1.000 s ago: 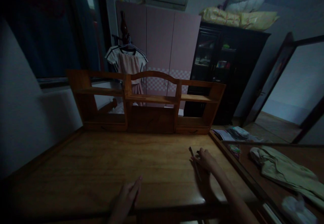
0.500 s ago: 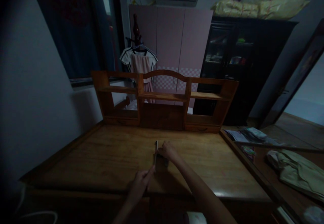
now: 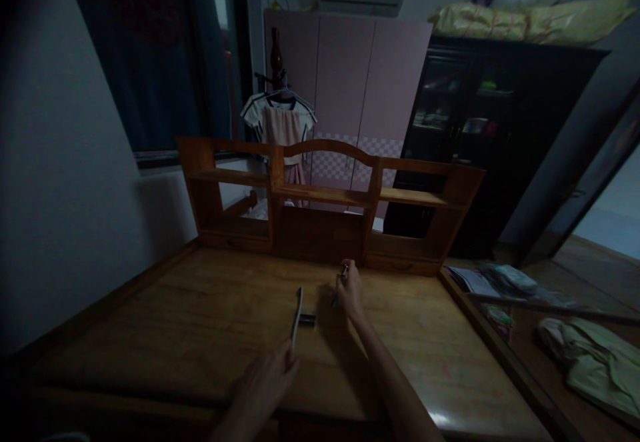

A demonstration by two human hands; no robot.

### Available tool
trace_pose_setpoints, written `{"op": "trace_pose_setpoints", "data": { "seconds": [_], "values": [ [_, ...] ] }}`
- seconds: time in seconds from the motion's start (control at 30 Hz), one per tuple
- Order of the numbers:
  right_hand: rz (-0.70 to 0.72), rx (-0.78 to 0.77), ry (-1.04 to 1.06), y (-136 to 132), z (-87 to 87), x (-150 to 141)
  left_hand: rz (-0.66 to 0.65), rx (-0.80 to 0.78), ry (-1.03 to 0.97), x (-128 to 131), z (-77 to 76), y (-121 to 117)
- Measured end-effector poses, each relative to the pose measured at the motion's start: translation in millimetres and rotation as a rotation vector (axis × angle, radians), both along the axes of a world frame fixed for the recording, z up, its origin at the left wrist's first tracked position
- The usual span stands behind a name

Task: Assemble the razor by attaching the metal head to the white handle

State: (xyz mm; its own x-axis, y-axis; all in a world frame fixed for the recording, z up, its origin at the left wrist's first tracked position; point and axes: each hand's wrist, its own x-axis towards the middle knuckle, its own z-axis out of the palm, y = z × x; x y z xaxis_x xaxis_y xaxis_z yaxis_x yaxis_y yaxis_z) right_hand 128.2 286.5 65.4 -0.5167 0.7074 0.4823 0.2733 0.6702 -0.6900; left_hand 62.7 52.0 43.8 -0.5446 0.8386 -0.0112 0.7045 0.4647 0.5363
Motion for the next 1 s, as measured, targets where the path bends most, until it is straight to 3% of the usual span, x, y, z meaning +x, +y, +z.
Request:
{"op": "trace_pose_setpoints", "data": {
  "seconds": [0.1, 0.27, 0.43, 0.7, 0.87, 1.0],
  "values": [
    [0.014, 0.001, 0.061, -1.4, -5.5, 3.6, -0.014, -0.06, 0.133, -11.7, 7.8, 13.0],
    [-0.006, -0.015, 0.047, -0.3, -11.9, 4.4, -0.089, -0.159, 0.264, -26.0, 2.9, 26.6],
    [-0.089, -0.042, -0.02, 8.0, -25.5, 0.3, -0.109, -0.156, 0.238, -30.1, -2.1, 26.3],
    [0.07, -0.11, 0.068, 14.5, -38.2, -2.5, -0.056, -0.227, 0.149, -57.6, -12.1, 25.6],
    [0.062, -0.098, 0.154, 9.9, -36.6, -6.0, 0.056, -0.154, 0.042, -95.3, 13.3, 15.9],
    [0.083, -0.016, 0.133, 4.8, -33.6, -6.5, 0.137, 0.157, -0.093, -120.8, 34.9, 48.2]
  ]
}}
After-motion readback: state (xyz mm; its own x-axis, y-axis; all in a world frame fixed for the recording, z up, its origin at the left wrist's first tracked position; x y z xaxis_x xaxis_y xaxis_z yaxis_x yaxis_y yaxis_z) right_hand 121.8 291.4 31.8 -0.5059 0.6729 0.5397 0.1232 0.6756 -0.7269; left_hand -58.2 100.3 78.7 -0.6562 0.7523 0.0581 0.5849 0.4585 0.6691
